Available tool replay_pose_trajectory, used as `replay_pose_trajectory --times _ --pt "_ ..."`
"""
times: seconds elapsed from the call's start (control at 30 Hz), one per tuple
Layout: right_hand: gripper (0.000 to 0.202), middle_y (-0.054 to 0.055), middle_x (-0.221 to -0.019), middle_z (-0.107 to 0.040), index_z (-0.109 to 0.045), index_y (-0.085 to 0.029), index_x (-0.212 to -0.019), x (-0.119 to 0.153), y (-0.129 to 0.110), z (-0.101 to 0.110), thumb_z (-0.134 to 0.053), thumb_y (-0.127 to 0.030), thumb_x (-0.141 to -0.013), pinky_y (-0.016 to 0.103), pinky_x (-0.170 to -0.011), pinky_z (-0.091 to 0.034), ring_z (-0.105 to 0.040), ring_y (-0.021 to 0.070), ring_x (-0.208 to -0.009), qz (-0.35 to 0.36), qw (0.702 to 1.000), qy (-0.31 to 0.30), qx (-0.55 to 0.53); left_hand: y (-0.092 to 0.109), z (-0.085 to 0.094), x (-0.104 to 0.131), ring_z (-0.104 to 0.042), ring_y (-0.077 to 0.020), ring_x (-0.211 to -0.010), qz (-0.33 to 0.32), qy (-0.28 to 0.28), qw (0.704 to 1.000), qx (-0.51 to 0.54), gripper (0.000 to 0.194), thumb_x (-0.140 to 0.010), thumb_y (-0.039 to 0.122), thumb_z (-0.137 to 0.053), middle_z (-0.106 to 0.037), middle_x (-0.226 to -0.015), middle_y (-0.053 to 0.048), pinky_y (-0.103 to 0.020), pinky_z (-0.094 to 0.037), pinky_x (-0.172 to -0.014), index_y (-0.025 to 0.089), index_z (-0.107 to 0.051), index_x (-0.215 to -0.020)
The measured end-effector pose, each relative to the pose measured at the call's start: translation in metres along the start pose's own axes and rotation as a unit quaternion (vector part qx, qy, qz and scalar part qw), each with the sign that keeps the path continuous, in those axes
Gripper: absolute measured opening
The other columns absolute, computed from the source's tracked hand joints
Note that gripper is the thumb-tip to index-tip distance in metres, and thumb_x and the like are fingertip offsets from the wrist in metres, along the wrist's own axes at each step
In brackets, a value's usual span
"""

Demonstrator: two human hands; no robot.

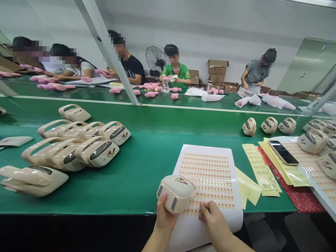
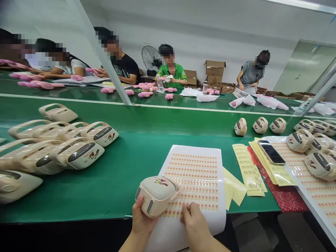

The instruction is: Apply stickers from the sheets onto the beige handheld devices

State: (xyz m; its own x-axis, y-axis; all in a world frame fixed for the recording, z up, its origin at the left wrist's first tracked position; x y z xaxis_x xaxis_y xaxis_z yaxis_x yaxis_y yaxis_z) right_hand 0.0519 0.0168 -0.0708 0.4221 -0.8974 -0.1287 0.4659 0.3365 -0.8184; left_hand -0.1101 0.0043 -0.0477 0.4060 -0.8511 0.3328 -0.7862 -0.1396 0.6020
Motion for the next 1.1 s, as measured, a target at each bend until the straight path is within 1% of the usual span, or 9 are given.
replay_pose_trajectory --times 0.17,0.3,0.4,0.5,0.67,0.73,0.83,0.97,1.1 --pt "0.022 0.003 -0.072 -0.055 -0.056 -0.024 -0.1 0.003 -0.017 0.003 -0.038 -0.02 -0.089 0.027 -0.054 -0.044 -0.053 0.0175 -0.065 0.12 0.969 0.034 0.213 -0.001 0.008 -0.002 -0.061 -0.0306 -0.095 0.018 -0.002 1.0 0.007 0.038 -0.063 0.048 -0.063 -0.072 -0.09 0.0 -0.042 -0.054 -0.07 0.031 -0.066 -0.098" --pt "0.02 0.005 -0.069 -0.054 -0.058 -0.02 -0.08 0.002 -0.023 0.006 -0.041 -0.009 -0.084 0.029 -0.054 -0.042 -0.052 0.0193 -0.064 0.145 0.951 0.035 0.272 0.003 0.0 -0.004 -0.065 -0.0255 -0.08 0.006 0.006 1.0 0.017 0.036 -0.064 0.047 -0.062 -0.073 -0.08 0.0 -0.035 -0.054 -0.06 0.03 -0.066 -0.095" --pt "0.018 0.003 -0.071 -0.055 -0.056 -0.02 -0.068 -0.005 -0.021 0.013 -0.048 -0.006 -0.077 0.028 -0.058 -0.043 -0.052 0.0174 -0.066 0.078 0.983 0.003 0.164 0.003 -0.009 -0.003 -0.065 -0.0227 -0.073 0.015 -0.003 0.999 0.031 0.032 -0.065 0.044 -0.062 -0.073 -0.08 0.0 -0.031 -0.053 -0.054 0.029 -0.067 -0.093" --pt "0.009 0.002 -0.07 -0.056 -0.056 -0.02 -0.064 -0.018 -0.02 0.031 -0.057 -0.015 -0.071 0.028 -0.06 -0.042 -0.051 0.0153 -0.064 -0.069 0.996 -0.012 -0.059 -0.002 -0.017 0.001 -0.065 -0.0194 -0.075 0.028 -0.011 0.996 0.084 0.025 -0.069 0.042 -0.06 -0.073 -0.083 0.003 -0.028 -0.053 -0.059 0.032 -0.067 -0.091" --pt "0.025 -0.003 -0.056 -0.052 -0.056 -0.019 -0.062 -0.036 -0.046 0.058 -0.068 -0.041 -0.06 0.023 -0.047 -0.027 -0.032 0.008 -0.045 -0.218 0.883 0.074 -0.408 -0.019 -0.036 0.013 -0.065 -0.0234 -0.088 0.065 -0.056 0.983 0.165 0.035 -0.071 0.053 -0.055 -0.072 -0.092 0.0 -0.032 -0.052 -0.073 0.03 -0.067 -0.094" --pt "0.028 -0.004 -0.052 -0.049 -0.056 -0.019 -0.058 -0.039 -0.061 0.057 -0.073 -0.041 -0.053 0.023 -0.046 -0.024 -0.028 0.0072 -0.045 -0.217 0.859 0.09 -0.455 -0.024 -0.043 0.016 -0.064 -0.0242 -0.092 0.074 -0.08 0.975 0.194 0.038 -0.071 0.054 -0.054 -0.071 -0.096 -0.001 -0.031 -0.052 -0.074 0.03 -0.066 -0.098" --pt "0.026 -0.002 -0.054 -0.054 -0.06 -0.018 -0.053 -0.04 -0.073 0.05 -0.075 -0.038 -0.051 0.024 -0.052 -0.032 -0.038 0.0102 -0.052 -0.199 0.852 0.108 -0.471 -0.028 -0.045 0.017 -0.063 -0.0235 -0.094 0.067 -0.11 0.963 0.236 0.036 -0.073 0.047 -0.054 -0.071 -0.1 -0.002 -0.032 -0.052 -0.075 0.03 -0.063 -0.104" --pt "0.025 -0.001 -0.058 -0.059 -0.062 -0.018 -0.053 -0.038 -0.072 0.042 -0.077 -0.038 -0.05 0.027 -0.066 -0.039 -0.049 0.0149 -0.064 -0.197 0.85 0.123 -0.472 -0.028 -0.04 0.013 -0.064 -0.0248 -0.093 0.055 -0.118 0.953 0.272 0.037 -0.073 0.042 -0.055 -0.071 -0.101 -0.001 -0.036 -0.053 -0.074 0.033 -0.06 -0.108" --pt "0.029 -0.001 -0.054 -0.057 -0.061 -0.018 -0.052 -0.036 -0.066 0.041 -0.076 -0.042 -0.05 0.028 -0.062 -0.039 -0.048 0.0145 -0.06 -0.21 0.85 0.145 -0.46 -0.029 -0.038 0.012 -0.065 -0.0246 -0.09 0.046 -0.093 0.957 0.271 0.039 -0.072 0.043 -0.055 -0.071 -0.1 -0.002 -0.036 -0.054 -0.071 0.032 -0.06 -0.109"
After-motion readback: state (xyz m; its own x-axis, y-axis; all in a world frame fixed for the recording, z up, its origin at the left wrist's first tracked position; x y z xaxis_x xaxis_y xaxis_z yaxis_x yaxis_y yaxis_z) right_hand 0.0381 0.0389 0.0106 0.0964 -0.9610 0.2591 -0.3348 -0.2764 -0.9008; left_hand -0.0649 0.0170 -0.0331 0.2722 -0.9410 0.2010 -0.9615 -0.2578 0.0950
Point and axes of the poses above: each hand's wrist, its own x-axis away from the middle knuckle, its own z-axis out of the back of the hand, y = z × x, the point moved 6 cm from there along -x, towards the middle knuckle
